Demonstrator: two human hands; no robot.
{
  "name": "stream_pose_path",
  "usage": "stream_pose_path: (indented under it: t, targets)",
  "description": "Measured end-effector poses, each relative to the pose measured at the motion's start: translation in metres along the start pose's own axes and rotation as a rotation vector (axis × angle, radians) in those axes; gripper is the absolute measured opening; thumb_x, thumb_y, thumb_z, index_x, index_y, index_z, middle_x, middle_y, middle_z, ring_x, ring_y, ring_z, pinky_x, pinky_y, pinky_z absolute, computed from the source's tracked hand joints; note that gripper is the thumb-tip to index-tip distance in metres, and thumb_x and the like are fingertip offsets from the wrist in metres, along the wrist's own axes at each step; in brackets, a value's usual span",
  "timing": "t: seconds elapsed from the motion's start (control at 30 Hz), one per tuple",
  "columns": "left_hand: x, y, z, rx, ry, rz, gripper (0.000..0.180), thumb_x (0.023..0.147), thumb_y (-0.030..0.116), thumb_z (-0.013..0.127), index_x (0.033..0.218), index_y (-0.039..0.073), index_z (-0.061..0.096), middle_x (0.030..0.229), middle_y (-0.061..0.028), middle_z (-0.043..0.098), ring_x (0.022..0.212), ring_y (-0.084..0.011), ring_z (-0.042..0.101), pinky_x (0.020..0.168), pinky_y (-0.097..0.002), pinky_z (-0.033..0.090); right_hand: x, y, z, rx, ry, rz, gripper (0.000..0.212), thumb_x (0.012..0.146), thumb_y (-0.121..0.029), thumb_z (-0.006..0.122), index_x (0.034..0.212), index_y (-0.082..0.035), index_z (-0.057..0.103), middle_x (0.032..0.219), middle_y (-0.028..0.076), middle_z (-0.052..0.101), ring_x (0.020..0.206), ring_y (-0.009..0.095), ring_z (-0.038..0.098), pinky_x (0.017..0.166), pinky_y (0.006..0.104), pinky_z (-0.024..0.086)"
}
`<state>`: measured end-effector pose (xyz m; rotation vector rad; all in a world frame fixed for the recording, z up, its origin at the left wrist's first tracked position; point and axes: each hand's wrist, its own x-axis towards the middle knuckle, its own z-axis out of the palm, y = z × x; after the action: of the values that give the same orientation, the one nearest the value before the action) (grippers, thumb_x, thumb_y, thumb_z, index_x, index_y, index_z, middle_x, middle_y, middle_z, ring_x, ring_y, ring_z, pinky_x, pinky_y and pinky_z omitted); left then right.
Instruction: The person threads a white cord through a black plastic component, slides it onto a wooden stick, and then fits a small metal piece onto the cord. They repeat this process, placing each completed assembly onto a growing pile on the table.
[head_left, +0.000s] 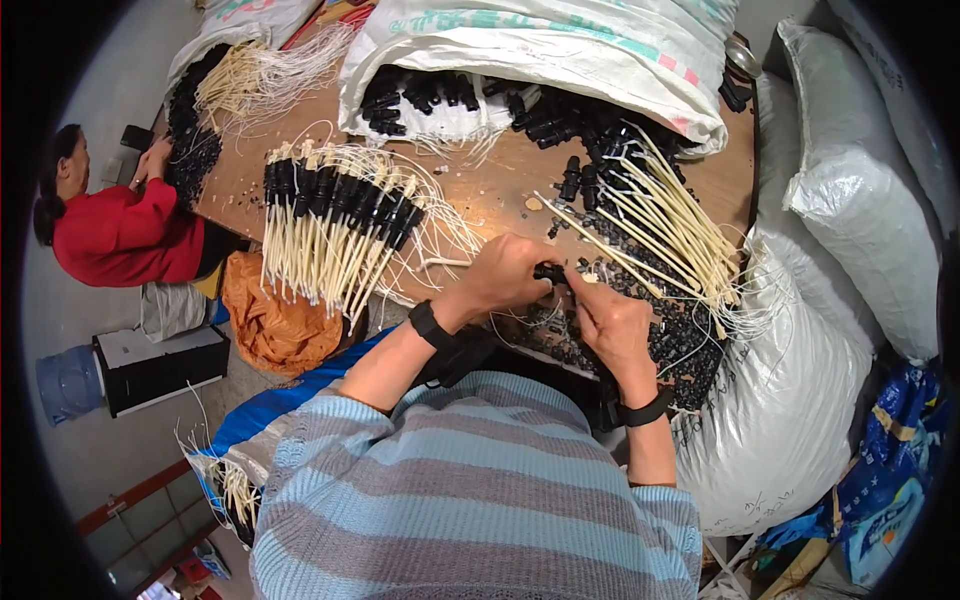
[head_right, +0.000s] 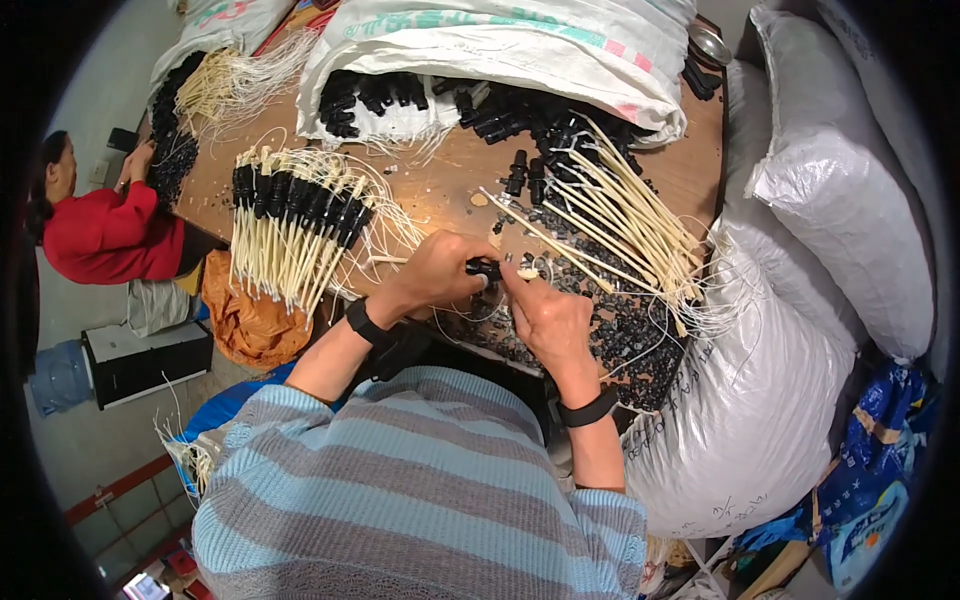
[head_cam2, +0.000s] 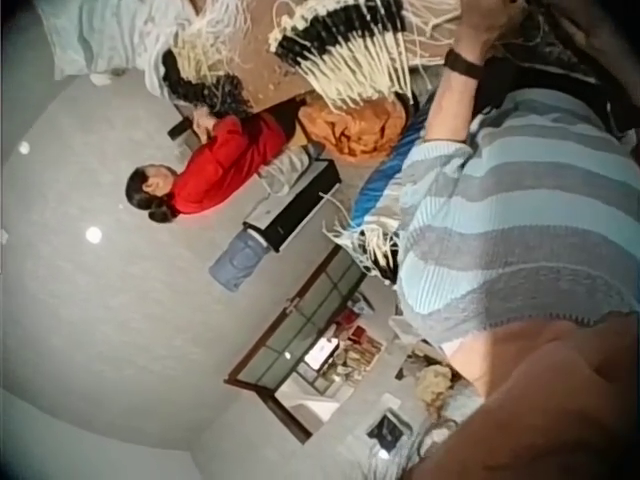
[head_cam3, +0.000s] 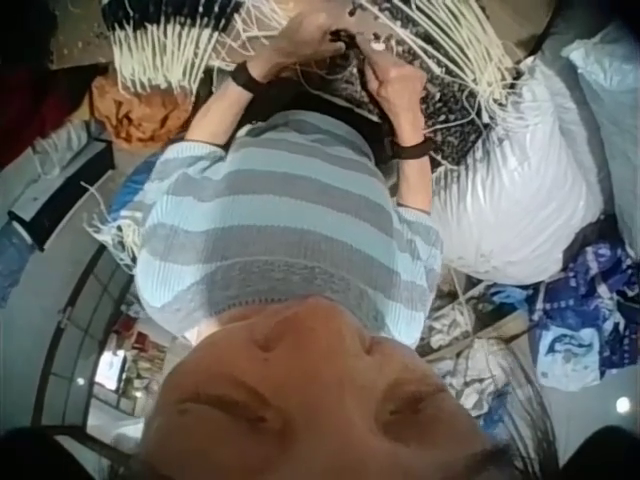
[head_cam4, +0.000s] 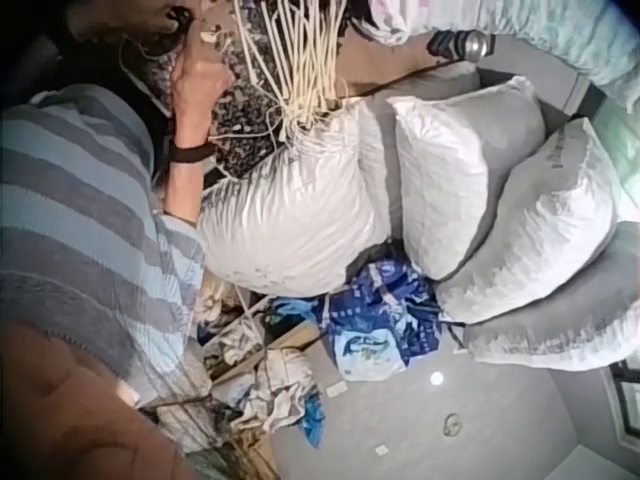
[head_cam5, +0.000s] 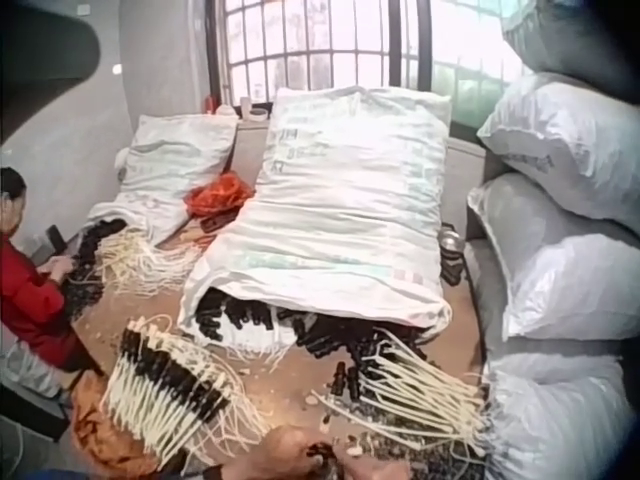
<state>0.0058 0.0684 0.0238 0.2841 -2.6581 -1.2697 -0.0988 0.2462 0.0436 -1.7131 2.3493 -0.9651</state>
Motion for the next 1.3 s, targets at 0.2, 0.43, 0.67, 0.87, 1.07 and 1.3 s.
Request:
stream_pose_path:
  t: [0.2, 0.43, 0.67, 0.87, 1.07, 1.3]
  targets:
    - [0.002, 0.005, 0.004, 0.103, 0.024, -0.071, 0.029, 0.063, 0.007, 0.065, 0.092, 0.006, 0.07, 0.084, -0.0159, 0.069, 0.08, -0.0342, 0.066, 0.072, -0.0398, 0.053, 0.003, 0.01, 0.017, 0.197, 0.159, -0.048, 0.039, 0.074, 0.002, 0.063, 0.111, -0.008, 0.071, 0.074, 0.013, 0.065, 0.056, 0.026, 0.062, 0.054, 0.032, 0.048]
    - [-0.014, -0.004, 0.003, 0.067, 0.11, -0.024, 0.024, 0.064, 0.008, 0.066, 0.088, 0.008, 0.07, 0.079, -0.0121, 0.067, 0.074, -0.0332, 0.065, 0.064, -0.0413, 0.051, -0.002, 0.006, 0.017, 0.106, 0.049, -0.087, 0.037, 0.077, 0.001, 0.065, 0.113, -0.008, 0.07, 0.072, 0.011, 0.065, 0.053, 0.018, 0.058, 0.051, 0.0279, 0.045]
    - [-0.023, 0.016, -0.018, 0.374, 0.262, 0.321, 0.007, 0.067, 0.006, 0.064, 0.068, 0.005, 0.056, 0.067, -0.0092, 0.055, 0.058, -0.0277, 0.061, 0.05, -0.0399, 0.048, 0.024, -0.011, 0.018, 0.794, -0.181, 0.622, 0.016, 0.08, -0.005, 0.073, 0.095, -0.001, 0.069, 0.055, -0.01, 0.04, 0.05, 0.001, 0.033, 0.046, 0.0214, 0.024]
    - [-0.045, -0.006, -0.049, 0.416, 0.514, 0.138, 0.012, 0.065, 0.009, 0.065, 0.076, 0.009, 0.061, 0.075, -0.0041, 0.058, 0.073, -0.023, 0.06, 0.066, -0.0388, 0.046, 0.041, -0.029, 0.015, 0.319, 0.249, -0.021, 0.017, 0.084, 0.001, 0.066, 0.101, 0.001, 0.068, 0.095, 0.009, 0.066, 0.075, 0.014, 0.063, 0.061, 0.0243, 0.049]
    - [-0.079, -0.048, -0.103, 0.877, 0.859, -0.221, 0.034, 0.06, 0.017, 0.068, 0.092, 0.009, 0.064, 0.115, -0.0091, 0.054, 0.115, -0.0295, 0.045, 0.101, -0.0507, 0.023, 0.032, -0.03, 0.021, 0.116, -0.031, -0.059, 0.022, 0.076, -0.017, 0.073, 0.094, -0.004, 0.069, 0.102, 0.012, 0.067, 0.088, 0.03, 0.065, 0.074, 0.0373, 0.051]
    - [-0.004, -0.018, -0.05, 0.264, 0.45, 0.151, 0.044, 0.065, 0.006, 0.068, 0.108, 0.006, 0.064, 0.108, -0.0113, 0.063, 0.103, -0.0312, 0.058, 0.089, -0.0414, 0.047, 0.013, 0.013, 0.009, -0.001, 0.073, 0.27, 0.015, 0.078, -0.013, 0.07, 0.091, -0.005, 0.071, 0.084, 0.014, 0.067, 0.08, 0.033, 0.065, 0.069, 0.0374, 0.05]
